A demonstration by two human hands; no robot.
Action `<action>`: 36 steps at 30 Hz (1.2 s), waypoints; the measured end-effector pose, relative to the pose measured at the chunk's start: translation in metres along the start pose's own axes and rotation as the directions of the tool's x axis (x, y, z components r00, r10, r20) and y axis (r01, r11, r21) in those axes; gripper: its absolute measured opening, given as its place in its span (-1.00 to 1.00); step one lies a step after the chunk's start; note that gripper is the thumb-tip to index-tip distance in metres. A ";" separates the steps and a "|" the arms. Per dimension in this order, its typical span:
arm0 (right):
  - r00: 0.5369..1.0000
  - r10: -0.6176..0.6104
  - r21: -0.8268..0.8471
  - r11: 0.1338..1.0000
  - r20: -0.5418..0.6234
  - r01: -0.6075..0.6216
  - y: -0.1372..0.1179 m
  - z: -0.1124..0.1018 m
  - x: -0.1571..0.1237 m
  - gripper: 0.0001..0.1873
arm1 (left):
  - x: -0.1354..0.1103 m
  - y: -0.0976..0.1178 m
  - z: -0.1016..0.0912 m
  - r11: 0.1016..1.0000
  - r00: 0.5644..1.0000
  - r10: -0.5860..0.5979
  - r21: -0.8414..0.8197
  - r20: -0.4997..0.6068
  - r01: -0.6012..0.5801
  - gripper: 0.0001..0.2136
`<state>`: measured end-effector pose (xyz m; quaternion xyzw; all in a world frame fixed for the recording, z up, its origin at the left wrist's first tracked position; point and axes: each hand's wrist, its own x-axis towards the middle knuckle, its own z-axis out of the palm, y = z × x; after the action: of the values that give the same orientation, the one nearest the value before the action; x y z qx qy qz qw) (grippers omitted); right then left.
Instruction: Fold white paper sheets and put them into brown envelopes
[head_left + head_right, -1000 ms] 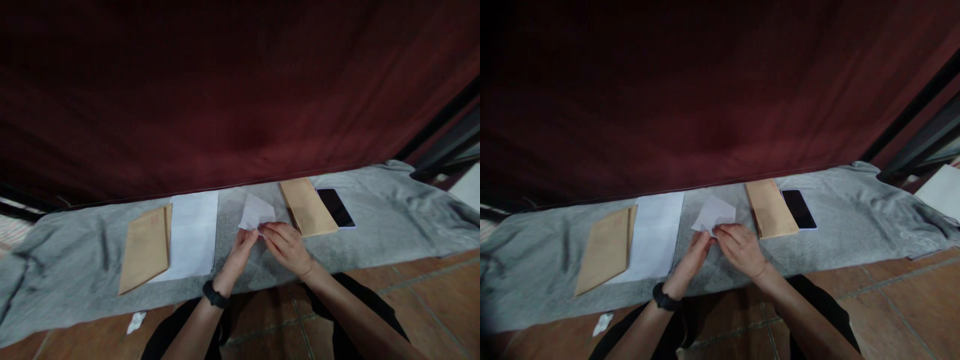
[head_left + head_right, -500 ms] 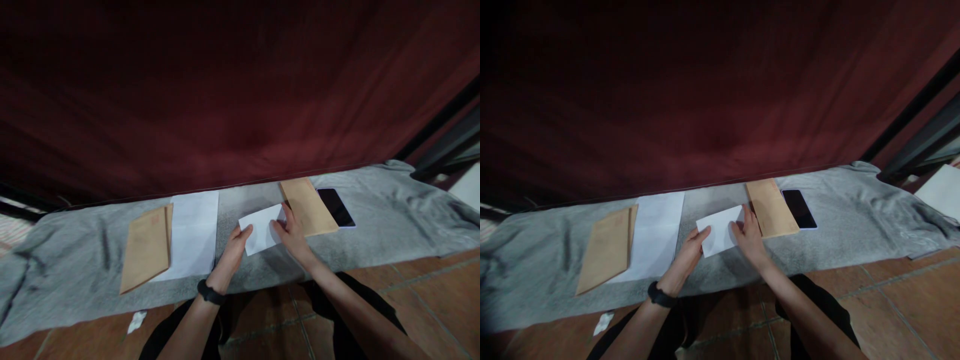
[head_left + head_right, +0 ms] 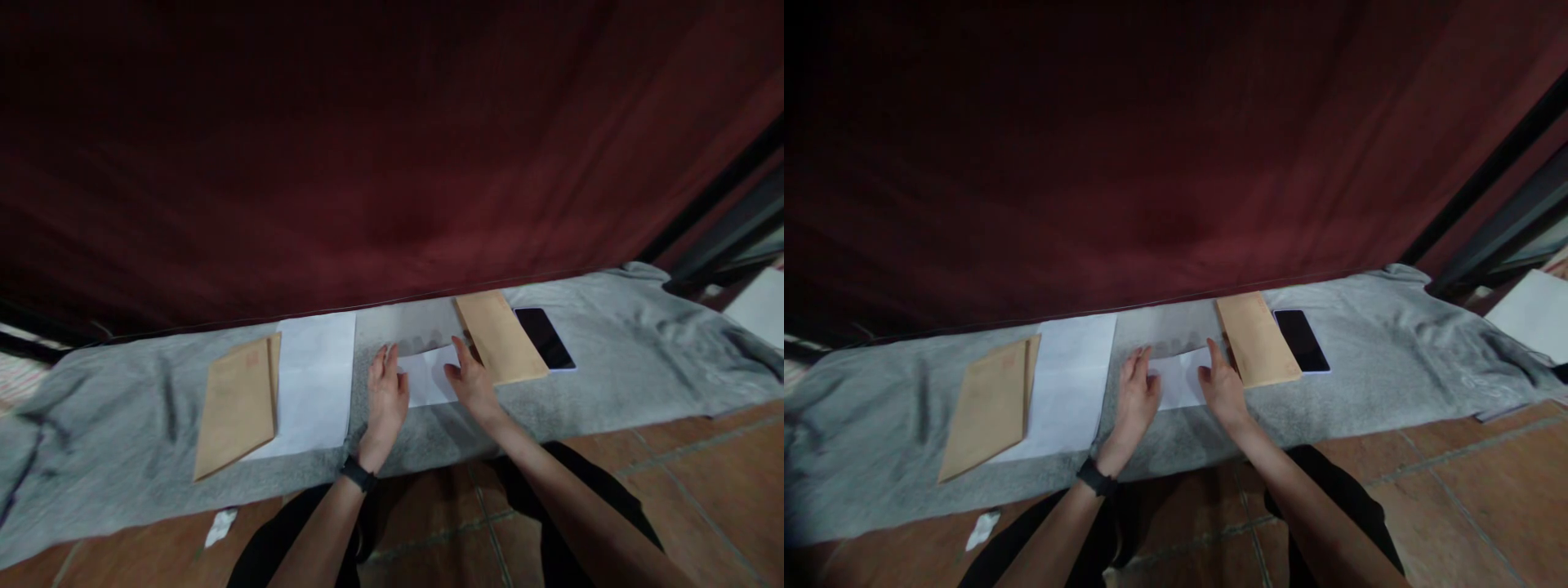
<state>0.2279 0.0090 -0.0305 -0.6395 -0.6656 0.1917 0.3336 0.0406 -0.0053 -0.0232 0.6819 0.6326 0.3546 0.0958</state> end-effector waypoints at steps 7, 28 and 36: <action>1.000 -0.014 -0.032 0.999 -0.006 0.013 0.001 0.006 -0.001 -0.36 | -0.044 0.021 0.012 0.931 0.950 0.206 0.253 0.234 -0.264 -0.40; 0.822 -0.482 -0.112 0.839 0.302 0.533 -0.025 0.013 -0.066 -0.36 | -0.071 -0.006 0.020 0.870 0.951 0.232 0.393 0.205 -0.297 -0.33; 0.839 -0.488 -0.217 0.816 0.241 0.537 -0.011 0.014 -0.071 -0.34 | -0.065 -0.003 0.002 0.867 0.952 0.161 0.423 0.259 -0.262 -0.42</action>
<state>0.2077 -0.0592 -0.0466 -0.4566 -0.8599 0.0551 0.2212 0.0430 -0.0646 -0.0501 0.7851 0.6044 0.1298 -0.0373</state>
